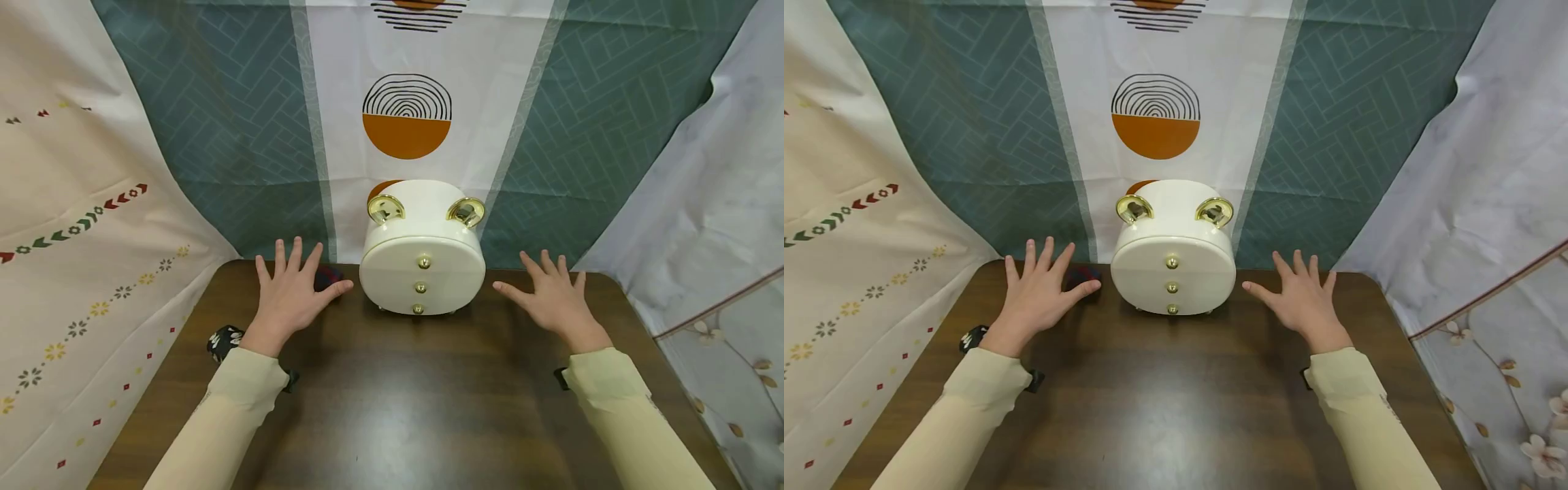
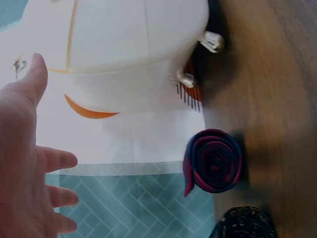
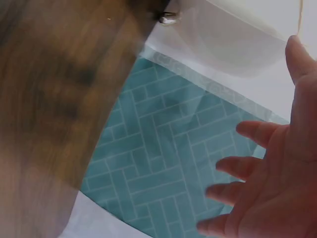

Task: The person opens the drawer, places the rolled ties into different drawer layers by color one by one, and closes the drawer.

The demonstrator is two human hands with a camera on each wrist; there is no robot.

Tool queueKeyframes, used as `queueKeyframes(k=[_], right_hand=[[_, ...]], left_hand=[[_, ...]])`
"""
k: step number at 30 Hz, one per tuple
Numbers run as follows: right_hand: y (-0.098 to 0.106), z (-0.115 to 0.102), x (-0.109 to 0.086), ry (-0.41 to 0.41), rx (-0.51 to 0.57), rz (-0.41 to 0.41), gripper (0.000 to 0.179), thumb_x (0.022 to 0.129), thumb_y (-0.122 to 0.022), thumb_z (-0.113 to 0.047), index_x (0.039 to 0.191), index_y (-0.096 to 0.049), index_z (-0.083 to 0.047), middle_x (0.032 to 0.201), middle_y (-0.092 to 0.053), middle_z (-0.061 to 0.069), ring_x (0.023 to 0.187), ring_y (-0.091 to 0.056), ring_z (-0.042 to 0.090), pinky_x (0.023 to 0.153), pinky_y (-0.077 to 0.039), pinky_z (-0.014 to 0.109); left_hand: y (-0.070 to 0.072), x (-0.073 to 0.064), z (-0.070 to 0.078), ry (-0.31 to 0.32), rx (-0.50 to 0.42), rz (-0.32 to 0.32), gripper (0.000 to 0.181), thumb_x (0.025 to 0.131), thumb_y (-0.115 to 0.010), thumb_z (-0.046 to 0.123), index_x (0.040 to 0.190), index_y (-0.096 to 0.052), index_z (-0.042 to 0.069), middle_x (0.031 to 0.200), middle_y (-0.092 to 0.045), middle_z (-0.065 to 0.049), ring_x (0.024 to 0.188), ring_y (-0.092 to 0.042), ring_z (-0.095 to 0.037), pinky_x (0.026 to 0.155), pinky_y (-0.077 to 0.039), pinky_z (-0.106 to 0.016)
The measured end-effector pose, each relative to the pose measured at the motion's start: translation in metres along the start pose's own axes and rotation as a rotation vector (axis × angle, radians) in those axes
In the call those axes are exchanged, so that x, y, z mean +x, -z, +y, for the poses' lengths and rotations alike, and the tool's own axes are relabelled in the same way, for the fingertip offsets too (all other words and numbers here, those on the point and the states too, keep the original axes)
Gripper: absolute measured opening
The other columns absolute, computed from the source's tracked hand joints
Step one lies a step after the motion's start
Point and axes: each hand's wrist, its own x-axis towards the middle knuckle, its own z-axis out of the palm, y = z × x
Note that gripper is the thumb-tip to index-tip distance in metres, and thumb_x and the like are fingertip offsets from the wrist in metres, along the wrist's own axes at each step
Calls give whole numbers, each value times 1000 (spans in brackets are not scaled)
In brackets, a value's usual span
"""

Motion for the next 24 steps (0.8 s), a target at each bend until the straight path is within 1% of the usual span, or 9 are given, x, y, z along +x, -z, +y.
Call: queueKeyframes(k=[3, 6, 7, 9, 12, 15, 18, 21, 24], right_hand=[[9, 0, 2, 10, 77, 6, 96, 80, -37, -79, 150, -20, -16, 155, -16, 22, 140, -13, 46, 105, -10, 71], [17, -2, 3, 30, 191, 40, 89, 81, -42, -75, 144, -37, -11, 147, -38, 17, 133, -36, 38, 102, -33, 61], [19, -3, 3, 36, 235, 63, 84, 82, -45, -72, 140, -43, -12, 143, -44, 14, 130, -42, 36, 99, -39, 57], [22, -6, 4, 49, 323, 124, 71, 83, -50, -66, 133, -52, -15, 135, -54, 10, 122, -52, 31, 93, -46, 52], [27, -14, 5, 71, 458, 239, 50, 85, -58, -56, 122, -62, -22, 122, -64, 2, 109, -62, 19, 85, -53, 40], [32, -26, 10, 100, 584, 343, 38, 85, -62, -49, 114, -67, -25, 112, -69, 0, 98, -64, 8, 78, -54, 25], [39, -39, 16, 128, 684, 399, 36, 84, -65, -45, 113, -69, -23, 110, -70, 2, 93, -62, 2, 73, -51, 16], [44, -50, 23, 139, 759, 418, 36, 84, -67, -43, 112, -69, -22, 109, -70, 3, 92, -61, 1, 72, -51, 14], [47, -59, 31, 149, 817, 431, 36, 83, -68, -42, 112, -69, -21, 110, -70, 1, 94, -62, 1, 74, -51, 15]], left_hand=[[7, 3, 5, -24, -22, 65, 97, 73, -35, 86, 147, -30, 23, 156, -19, -14, 145, -2, -39, 109, 1, -68], [14, 3, 13, -69, -99, 187, 82, 78, -48, 75, 139, -45, 20, 145, -43, -11, 137, -32, -36, 109, -20, -62], [16, 2, 16, -78, -143, 227, 76, 79, -52, 71, 136, -49, 21, 139, -50, -9, 127, -45, -33, 105, -32, -57], [18, 1, 23, -93, -271, 303, 61, 82, -57, 63, 130, -56, 24, 126, -62, -5, 111, -59, -27, 92, -46, -48], [20, 0, 35, -107, -495, 407, 42, 85, -61, 52, 121, -63, 30, 104, -71, 2, 82, -67, -16, 69, -54, -35], [23, 1, 48, -123, -699, 476, 27, 86, -64, 43, 110, -69, 32, 82, -71, 6, 68, -64, -9, 59, -52, -27], [27, 3, 62, -141, -891, 451, 18, 86, -67, 36, 102, -72, 29, 75, -70, 3, 63, -62, -11, 56, -51, -23], [38, -1, 81, -150, -1055, 317, 19, 86, -68, 26, 102, -73, 16, 80, -71, -9, 68, -66, -23, 60, -55, -29], [45, -7, 99, -165, -1144, 174, 25, 87, -68, 20, 108, -70, 7, 84, -70, -21, 72, -67, -34, 66, -57, -37]])
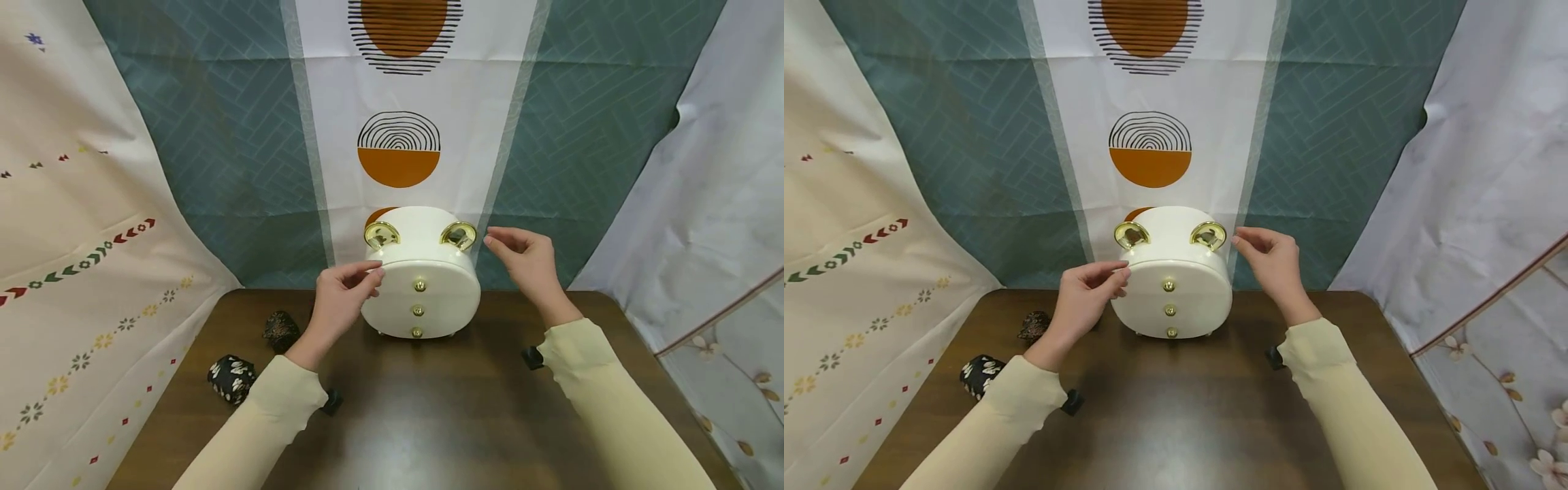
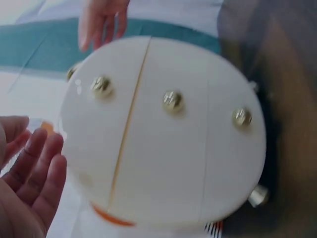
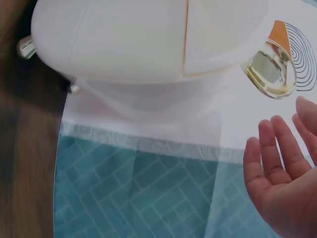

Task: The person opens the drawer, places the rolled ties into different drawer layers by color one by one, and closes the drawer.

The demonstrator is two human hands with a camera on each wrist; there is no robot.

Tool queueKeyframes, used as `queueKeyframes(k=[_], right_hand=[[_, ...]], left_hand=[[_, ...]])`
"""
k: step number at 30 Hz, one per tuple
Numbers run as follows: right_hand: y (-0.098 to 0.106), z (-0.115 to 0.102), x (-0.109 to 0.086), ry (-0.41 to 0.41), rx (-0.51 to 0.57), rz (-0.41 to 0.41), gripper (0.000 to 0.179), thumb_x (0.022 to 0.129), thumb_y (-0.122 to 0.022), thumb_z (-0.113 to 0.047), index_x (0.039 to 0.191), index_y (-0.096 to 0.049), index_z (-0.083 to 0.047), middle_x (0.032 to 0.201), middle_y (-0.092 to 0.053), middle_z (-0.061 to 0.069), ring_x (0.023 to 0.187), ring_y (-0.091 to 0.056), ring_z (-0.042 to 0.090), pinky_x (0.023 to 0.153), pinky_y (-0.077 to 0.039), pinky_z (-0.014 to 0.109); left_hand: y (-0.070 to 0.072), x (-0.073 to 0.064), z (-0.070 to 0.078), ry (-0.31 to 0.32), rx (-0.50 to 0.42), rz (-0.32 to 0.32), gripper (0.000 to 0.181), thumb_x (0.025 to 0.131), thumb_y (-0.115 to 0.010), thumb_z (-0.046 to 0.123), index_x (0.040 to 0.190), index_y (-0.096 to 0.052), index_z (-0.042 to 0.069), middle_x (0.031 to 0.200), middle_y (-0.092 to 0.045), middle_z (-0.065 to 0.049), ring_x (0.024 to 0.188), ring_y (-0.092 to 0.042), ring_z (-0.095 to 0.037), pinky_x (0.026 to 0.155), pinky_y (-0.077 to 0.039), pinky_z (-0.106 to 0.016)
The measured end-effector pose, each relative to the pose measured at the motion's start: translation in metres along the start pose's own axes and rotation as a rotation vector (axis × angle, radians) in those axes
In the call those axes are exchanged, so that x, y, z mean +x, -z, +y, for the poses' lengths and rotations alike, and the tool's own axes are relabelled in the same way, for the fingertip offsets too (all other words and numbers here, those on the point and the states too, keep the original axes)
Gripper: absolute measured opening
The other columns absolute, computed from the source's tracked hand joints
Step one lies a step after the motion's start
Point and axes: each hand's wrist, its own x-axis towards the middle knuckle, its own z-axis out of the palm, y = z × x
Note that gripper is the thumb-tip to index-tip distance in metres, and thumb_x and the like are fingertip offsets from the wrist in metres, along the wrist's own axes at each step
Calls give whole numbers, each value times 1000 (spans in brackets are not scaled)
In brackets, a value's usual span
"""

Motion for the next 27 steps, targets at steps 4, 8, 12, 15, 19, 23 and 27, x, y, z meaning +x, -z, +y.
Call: queueKeyframes(k=[4, 8, 12, 15, 19, 23, 27], right_hand=[[-11, 0, 8, 5, 62, 19, 35, 82, -70, -40, 111, -70, -19, 110, -70, -2, 96, -63, 4, 74, -52, 16], [-17, 0, 13, 7, 115, 48, 35, 81, -71, -37, 109, -71, -15, 106, -71, -3, 92, -64, 5, 73, -53, 16], [-20, 1, 16, 12, 153, 35, 36, 82, -72, -33, 110, -70, -10, 108, -71, 1, 90, -65, 5, 73, -53, 15], [-22, 0, 17, 5, 171, -2, 38, 82, -71, -32, 113, -69, -10, 111, -70, 3, 89, -65, 6, 74, -54, 18], [-26, -1, 19, -10, 186, -26, 39, 83, -70, -32, 115, -67, -10, 108, -70, 2, 81, -65, 11, 73, -56, 23], [-28, -1, 22, -15, 214, -29, 38, 83, -70, -30, 115, -68, -9, 105, -71, 1, 78, -65, 14, 71, -56, 22], [-30, 0, 25, -29, 240, -35, 37, 83, -70, -30, 113, -69, -8, 103, -72, 1, 85, -66, 14, 70, -56, 20]], left_hand=[[-14, -2, 2, 36, -47, -99, 31, 87, -67, 18, 117, -66, 8, 88, -69, -24, 73, -68, -37, 68, -58, -42], [-26, 0, -1, 9, -51, -150, 33, 88, -66, 16, 120, -64, 8, 92, -69, -24, 75, -68, -37, 67, -57, -41], [-34, 0, -4, -14, -38, -163, 32, 87, -66, 15, 118, -65, 6, 93, -70, -23, 78, -67, -39, 64, -57, -36], [-38, -1, -8, 4, -41, -171, 31, 86, -68, 16, 116, -66, 6, 94, -71, -19, 82, -66, -40, 65, -58, -39], [-41, 2, -20, 40, -76, -175, 32, 85, -70, 18, 116, -67, 9, 97, -72, -15, 86, -66, -40, 68, -58, -45], [-46, 6, -36, 33, -64, -150, 30, 84, -71, 26, 112, -70, 18, 95, -73, -7, 83, -68, -34, 65, -58, -38], [-50, 8, -45, -61, 39, -134, 26, 84, -70, 30, 109, -71, 23, 92, -73, 2, 76, -70, -22, 62, -57, -29]])
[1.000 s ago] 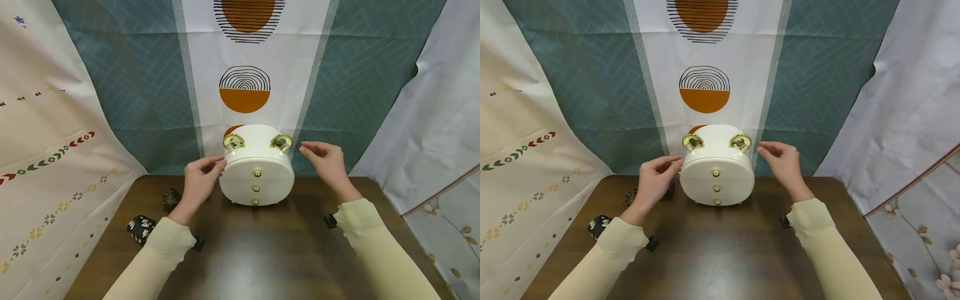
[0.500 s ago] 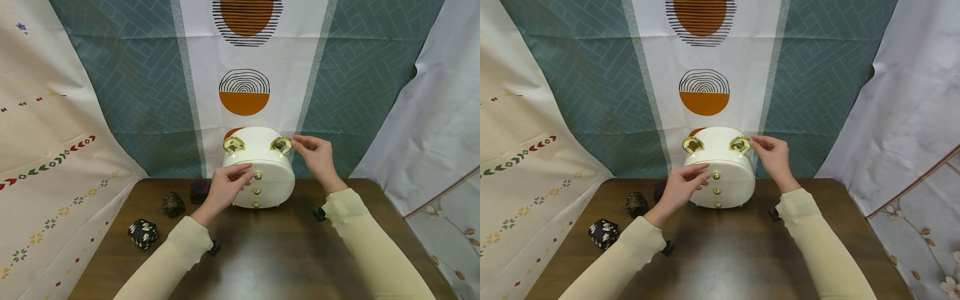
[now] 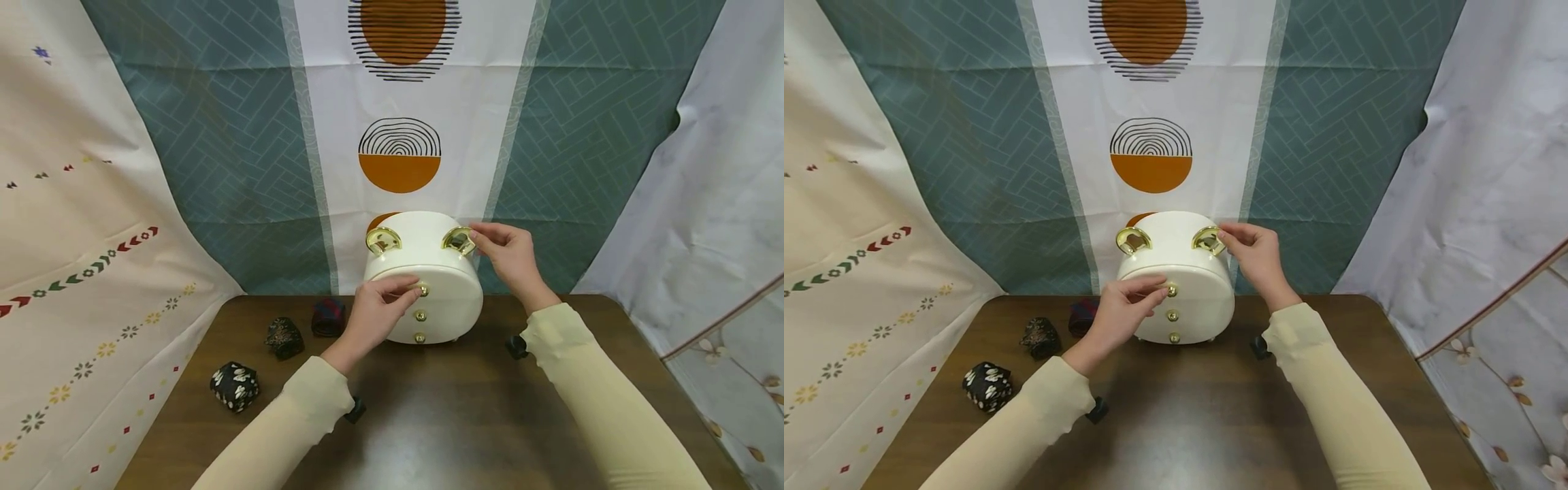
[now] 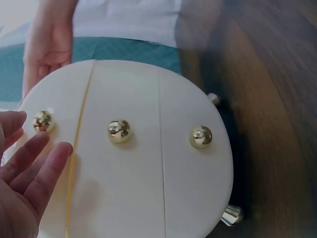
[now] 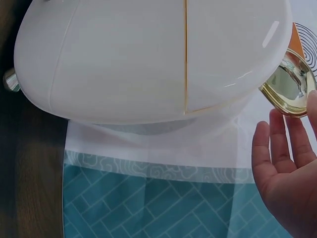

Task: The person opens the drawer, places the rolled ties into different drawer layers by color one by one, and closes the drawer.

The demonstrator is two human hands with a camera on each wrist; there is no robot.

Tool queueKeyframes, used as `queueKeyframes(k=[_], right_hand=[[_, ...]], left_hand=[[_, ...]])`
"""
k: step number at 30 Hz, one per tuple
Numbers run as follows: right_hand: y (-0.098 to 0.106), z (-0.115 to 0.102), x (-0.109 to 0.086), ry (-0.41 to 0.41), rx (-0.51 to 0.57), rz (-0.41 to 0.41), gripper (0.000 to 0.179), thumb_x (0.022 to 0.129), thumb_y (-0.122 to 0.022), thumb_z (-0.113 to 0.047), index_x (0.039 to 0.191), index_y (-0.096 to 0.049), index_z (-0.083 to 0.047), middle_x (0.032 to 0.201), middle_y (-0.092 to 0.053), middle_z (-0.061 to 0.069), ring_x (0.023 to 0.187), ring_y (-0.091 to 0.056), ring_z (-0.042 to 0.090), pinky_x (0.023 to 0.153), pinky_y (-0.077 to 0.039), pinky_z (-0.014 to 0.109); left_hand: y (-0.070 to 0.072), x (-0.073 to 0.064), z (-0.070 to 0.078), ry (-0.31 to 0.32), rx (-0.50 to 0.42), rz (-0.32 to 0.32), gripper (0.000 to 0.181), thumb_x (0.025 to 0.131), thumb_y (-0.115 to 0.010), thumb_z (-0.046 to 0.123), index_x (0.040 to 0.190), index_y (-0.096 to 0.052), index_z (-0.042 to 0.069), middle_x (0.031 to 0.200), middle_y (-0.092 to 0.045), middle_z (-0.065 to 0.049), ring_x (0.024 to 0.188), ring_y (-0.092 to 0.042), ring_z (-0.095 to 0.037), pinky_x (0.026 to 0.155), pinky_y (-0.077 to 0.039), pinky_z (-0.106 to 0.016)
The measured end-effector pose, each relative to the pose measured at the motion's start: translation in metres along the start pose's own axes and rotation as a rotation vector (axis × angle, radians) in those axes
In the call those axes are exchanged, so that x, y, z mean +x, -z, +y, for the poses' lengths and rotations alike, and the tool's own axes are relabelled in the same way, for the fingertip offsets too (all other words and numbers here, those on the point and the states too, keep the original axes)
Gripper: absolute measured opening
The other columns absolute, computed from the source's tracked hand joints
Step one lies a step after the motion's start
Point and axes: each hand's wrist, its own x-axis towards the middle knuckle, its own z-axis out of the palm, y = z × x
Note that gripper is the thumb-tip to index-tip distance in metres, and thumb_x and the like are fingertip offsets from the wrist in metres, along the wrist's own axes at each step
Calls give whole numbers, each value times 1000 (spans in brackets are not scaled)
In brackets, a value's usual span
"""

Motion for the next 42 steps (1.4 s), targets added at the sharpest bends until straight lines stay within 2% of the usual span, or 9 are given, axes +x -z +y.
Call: queueKeyframes(k=[5, 10, 14, 19, 23, 27, 31, 35, 42], right_hand=[[1, -1, 0, -38, -13, -2, 35, 83, -70, -31, 110, -70, -10, 100, -72, -2, 88, -66, 13, 72, -56, 21], [1, -11, -5, -50, -43, -13, 30, 85, -69, -27, 109, -70, -9, 98, -71, 0, 89, -65, 15, 73, -55, 19], [1, -24, -11, -32, -83, -13, 28, 87, -67, -23, 109, -70, -7, 102, -71, 6, 91, -64, 14, 78, -54, 24], [2, -25, -12, -25, -107, -11, 29, 88, -66, -23, 110, -69, -5, 106, -70, 10, 92, -63, 10, 85, -54, 32], [4, -14, -6, -38, -112, -1, 30, 85, -69, -27, 109, -70, -8, 107, -70, 8, 95, -62, 8, 81, -53, 26], [5, -1, 0, -44, -118, -1, 33, 83, -70, -34, 108, -71, -12, 110, -70, 5, 101, -60, 8, 80, -51, 20], [5, 2, 2, -23, -130, 5, 36, 81, -71, -40, 107, -72, -15, 110, -70, 4, 102, -61, 9, 79, -52, 21], [6, 1, 2, -12, -144, 13, 36, 81, -70, -41, 106, -73, -16, 109, -70, 4, 101, -61, 9, 78, -53, 21], [5, 0, 1, -20, -164, 14, 36, 81, -70, -42, 106, -72, -16, 110, -70, 5, 102, -61, 10, 79, -52, 22]], left_hand=[[-5, -1, -2, -48, 49, -21, 24, 86, -68, 29, 110, -71, 23, 94, -73, 6, 73, -70, -21, 57, -56, -27], [-9, -1, -5, 8, -10, -50, 25, 87, -66, 30, 110, -71, 21, 96, -73, 1, 74, -69, -29, 57, -57, -30], [-11, 1, -5, 82, -92, -70, 27, 87, -66, 28, 111, -70, 17, 97, -72, -10, 80, -67, -35, 64, -59, -39], [-11, 1, 9, 134, -156, -70, 27, 88, -66, 20, 111, -69, 7, 98, -69, -22, 87, -65, -39, 70, -57, -47], [-9, 0, 21, 140, -174, -63, 26, 88, -65, 15, 110, -69, 2, 101, -69, -20, 89, -66, -37, 72, -57, -45], [-7, -1, 24, 144, -170, -47, 24, 87, -66, 14, 108, -69, 1, 99, -70, -19, 87, -67, -38, 71, -58, -44], [-4, 1, 23, 152, -168, -53, 23, 87, -66, 14, 107, -70, 3, 98, -70, -21, 86, -66, -41, 71, -58, -43], [-1, 5, 23, 183, -198, -98, 25, 87, -67, 16, 108, -70, 2, 99, -69, -24, 86, -67, -42, 71, -57, -46], [-3, 10, 10, 215, -247, -97, 24, 85, -70, 19, 104, -72, 5, 97, -71, -18, 87, -69, -34, 73, -58, -41]])
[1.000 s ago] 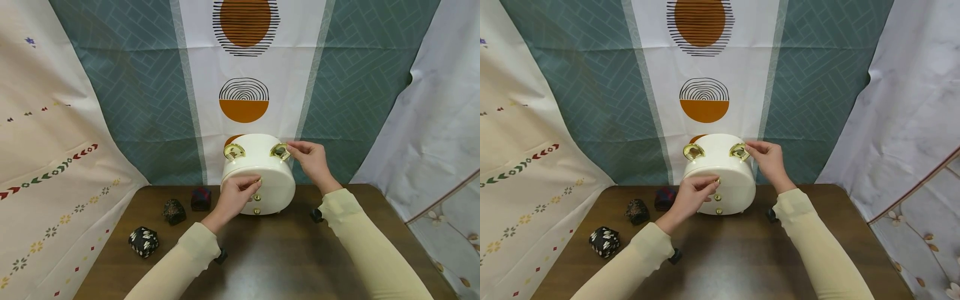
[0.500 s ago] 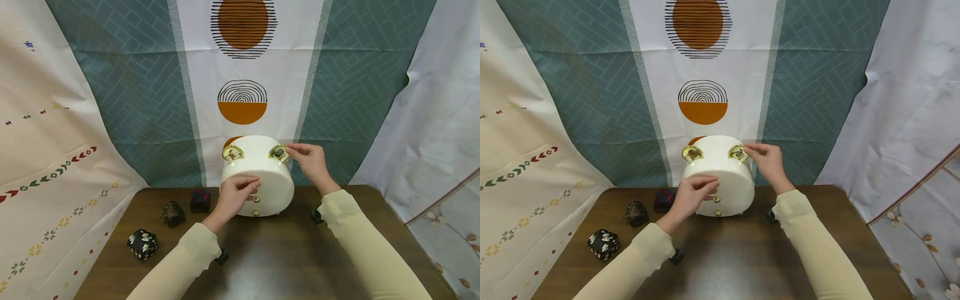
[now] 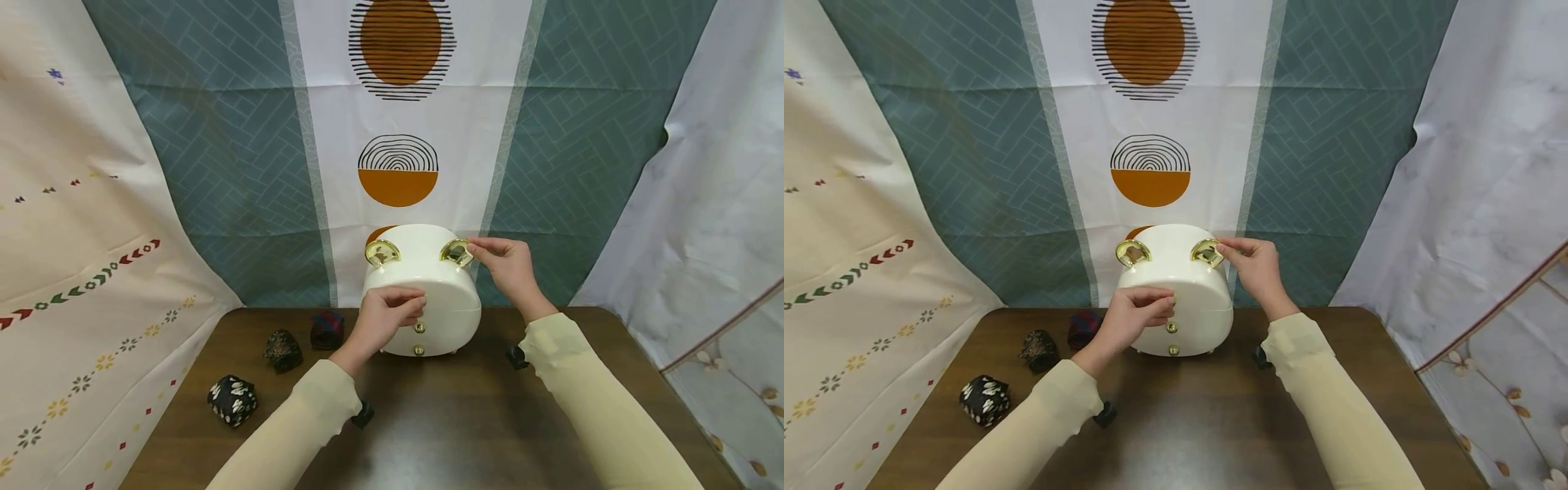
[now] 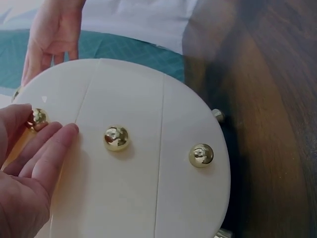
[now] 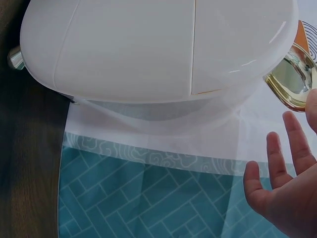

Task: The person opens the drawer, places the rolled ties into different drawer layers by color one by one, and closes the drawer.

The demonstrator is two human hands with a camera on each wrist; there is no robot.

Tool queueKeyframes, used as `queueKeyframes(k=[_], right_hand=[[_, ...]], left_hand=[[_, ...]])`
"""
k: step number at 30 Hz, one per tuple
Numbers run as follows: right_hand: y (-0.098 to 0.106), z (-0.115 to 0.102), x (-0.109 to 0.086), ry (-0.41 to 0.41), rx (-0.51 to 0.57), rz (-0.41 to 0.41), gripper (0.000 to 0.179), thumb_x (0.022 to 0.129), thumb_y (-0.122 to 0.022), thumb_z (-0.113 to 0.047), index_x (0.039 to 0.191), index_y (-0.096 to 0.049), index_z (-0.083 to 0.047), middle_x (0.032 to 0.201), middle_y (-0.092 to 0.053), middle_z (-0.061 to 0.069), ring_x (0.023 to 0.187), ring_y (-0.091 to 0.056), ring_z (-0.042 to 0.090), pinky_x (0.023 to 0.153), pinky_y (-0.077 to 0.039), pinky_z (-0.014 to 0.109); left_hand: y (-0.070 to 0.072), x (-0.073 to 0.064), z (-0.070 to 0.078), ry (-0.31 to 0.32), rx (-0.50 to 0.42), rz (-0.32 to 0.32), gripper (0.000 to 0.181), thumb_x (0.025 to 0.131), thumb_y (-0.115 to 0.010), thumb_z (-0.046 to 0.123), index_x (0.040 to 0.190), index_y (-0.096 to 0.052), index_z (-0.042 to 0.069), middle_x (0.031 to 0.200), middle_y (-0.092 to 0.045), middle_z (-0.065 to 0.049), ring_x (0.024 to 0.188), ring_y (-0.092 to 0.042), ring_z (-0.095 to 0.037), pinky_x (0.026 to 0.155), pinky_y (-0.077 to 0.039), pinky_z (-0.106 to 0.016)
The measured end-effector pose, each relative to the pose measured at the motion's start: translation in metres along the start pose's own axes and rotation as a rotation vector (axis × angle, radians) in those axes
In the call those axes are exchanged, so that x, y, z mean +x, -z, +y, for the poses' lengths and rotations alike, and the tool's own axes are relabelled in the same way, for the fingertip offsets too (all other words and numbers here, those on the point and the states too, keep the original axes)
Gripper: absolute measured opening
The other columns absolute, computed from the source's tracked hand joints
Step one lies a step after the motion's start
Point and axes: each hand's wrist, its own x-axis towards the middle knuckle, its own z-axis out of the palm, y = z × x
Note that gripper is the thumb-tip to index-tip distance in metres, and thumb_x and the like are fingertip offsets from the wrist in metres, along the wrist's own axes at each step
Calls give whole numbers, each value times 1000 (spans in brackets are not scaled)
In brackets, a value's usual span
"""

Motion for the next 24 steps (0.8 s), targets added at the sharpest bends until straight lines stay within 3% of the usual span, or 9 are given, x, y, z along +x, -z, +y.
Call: queueKeyframes(k=[3, 11, 18, 24], right_hand=[[0, 2, -1, 2, 9, 4, 36, 81, -70, -41, 106, -73, -16, 111, -70, 5, 102, -61, 10, 79, -53, 22], [0, 1, 0, 20, 19, -1, 36, 81, -70, -41, 105, -73, -14, 109, -70, 5, 101, -62, 10, 83, -54, 29], [0, 2, 0, -4, 0, -17, 35, 81, -71, -41, 105, -73, -16, 108, -71, 5, 103, -61, 11, 85, -53, 31], [2, 1, 0, 12, -6, -16, 35, 81, -71, -40, 105, -73, -15, 106, -71, 5, 103, -62, 12, 82, -54, 28]], left_hand=[[-2, -4, 6, -14, -2, -11, 25, 86, -68, 15, 106, -70, 1, 99, -70, -19, 89, -68, -35, 76, -57, -42], [-2, -4, 1, -46, -13, 18, 25, 84, -70, 13, 105, -70, 0, 101, -70, -18, 88, -69, -32, 77, -57, -41], [-1, -5, 2, -9, -30, 7, 25, 84, -70, 13, 105, -70, 0, 101, -70, -19, 91, -68, -36, 77, -56, -42], [2, -4, 3, -15, -16, -13, 25, 84, -70, 13, 105, -70, 0, 100, -71, -17, 89, -69, -32, 78, -56, -43]])
